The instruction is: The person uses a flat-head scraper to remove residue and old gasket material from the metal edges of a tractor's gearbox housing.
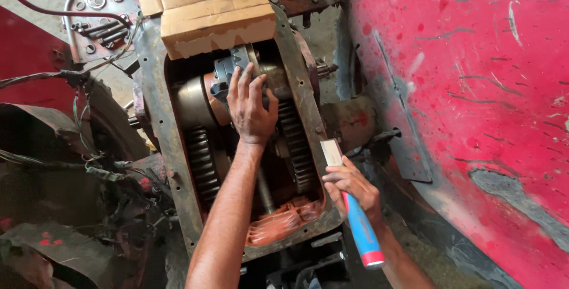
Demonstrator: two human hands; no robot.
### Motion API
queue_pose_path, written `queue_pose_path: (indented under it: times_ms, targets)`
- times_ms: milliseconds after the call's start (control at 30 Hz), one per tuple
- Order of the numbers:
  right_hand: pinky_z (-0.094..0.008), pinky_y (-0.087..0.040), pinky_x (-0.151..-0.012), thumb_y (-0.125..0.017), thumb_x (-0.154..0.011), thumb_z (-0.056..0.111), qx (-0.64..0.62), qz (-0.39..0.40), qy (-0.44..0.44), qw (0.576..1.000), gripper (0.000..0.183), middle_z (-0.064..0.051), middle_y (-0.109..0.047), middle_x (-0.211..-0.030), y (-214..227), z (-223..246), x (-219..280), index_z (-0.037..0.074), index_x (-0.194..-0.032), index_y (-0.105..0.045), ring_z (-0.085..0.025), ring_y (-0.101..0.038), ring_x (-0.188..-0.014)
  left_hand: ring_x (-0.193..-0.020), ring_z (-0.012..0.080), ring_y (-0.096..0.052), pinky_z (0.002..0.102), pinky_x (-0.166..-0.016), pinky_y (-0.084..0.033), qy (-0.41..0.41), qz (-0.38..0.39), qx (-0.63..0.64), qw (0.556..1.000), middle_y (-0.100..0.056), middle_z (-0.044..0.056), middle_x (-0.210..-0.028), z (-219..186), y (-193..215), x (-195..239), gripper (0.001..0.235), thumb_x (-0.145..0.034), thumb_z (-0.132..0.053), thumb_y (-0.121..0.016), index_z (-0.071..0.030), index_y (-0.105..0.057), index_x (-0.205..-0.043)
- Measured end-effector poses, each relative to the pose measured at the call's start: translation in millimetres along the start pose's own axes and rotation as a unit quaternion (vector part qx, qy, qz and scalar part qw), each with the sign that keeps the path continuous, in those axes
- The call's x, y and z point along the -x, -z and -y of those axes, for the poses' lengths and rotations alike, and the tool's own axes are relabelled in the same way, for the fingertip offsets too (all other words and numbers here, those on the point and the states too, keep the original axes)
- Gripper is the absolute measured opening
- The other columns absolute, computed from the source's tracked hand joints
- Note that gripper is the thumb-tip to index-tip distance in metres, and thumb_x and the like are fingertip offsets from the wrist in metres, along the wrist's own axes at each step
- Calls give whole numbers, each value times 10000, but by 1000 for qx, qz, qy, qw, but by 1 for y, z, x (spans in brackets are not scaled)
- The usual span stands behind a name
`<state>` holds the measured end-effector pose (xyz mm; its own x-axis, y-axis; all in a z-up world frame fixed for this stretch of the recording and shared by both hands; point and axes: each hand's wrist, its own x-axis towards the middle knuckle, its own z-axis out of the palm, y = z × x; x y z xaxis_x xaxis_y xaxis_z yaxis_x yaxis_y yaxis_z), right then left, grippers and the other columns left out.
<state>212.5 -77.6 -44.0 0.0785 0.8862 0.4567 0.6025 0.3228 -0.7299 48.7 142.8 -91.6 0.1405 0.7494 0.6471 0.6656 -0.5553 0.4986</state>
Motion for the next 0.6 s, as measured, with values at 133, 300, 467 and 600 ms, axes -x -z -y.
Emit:
queue_pose_path:
  times_ms: [133,300,467,600]
  targets:
    - [-542,-487,-1157,-677,-939,-11,-26,-35,-11,999,156,-81,-759,-935,-3,-6,-1,59,-823,-599,-263,-762,-1037,-1439,421,-454,509,-1184,-381,0,-1,1,1000,-554,171,-1474,-1,0,0,326,-904,-93,-674,-55,-653,-1227]
    - [-528,-475,-1127,-696,-911,-19,-31,-54,-6,998,173,-91,-752,-929,-8,-4,2,56,-797,-590,-282,-748,-1039,-1440,414,-462,505,-1190,-384,2,-8,0,1000,-557,165,-1476,-4,0,1,322,-907,-93,-681,-55,-649,-1224]
    - [-511,-504,-1129,-672,-935,-28,-54,-68,-13,996,172,-80,-750,-913,-8,-10,1,54,-816,-579,-265,-756,-1037,-1433,414,-467,505,-1177,-388,3,-8,-9,1000,-562,162,-1474,-2,-3,1,319,-881,-91,-681,-53,-648,-1196]
    - [-503,-524,-1100,-688,-917,-29,-24,-42,3,999,133,-85,-708,-846,2,-3,5,40,-821,-628,-269,-752,-997,-1447,414,-461,507,-1182,-398,2,-14,-17,1000,-553,169,-1491,-5,-2,2,318,-918,-90,-680,-43,-641,-1230]
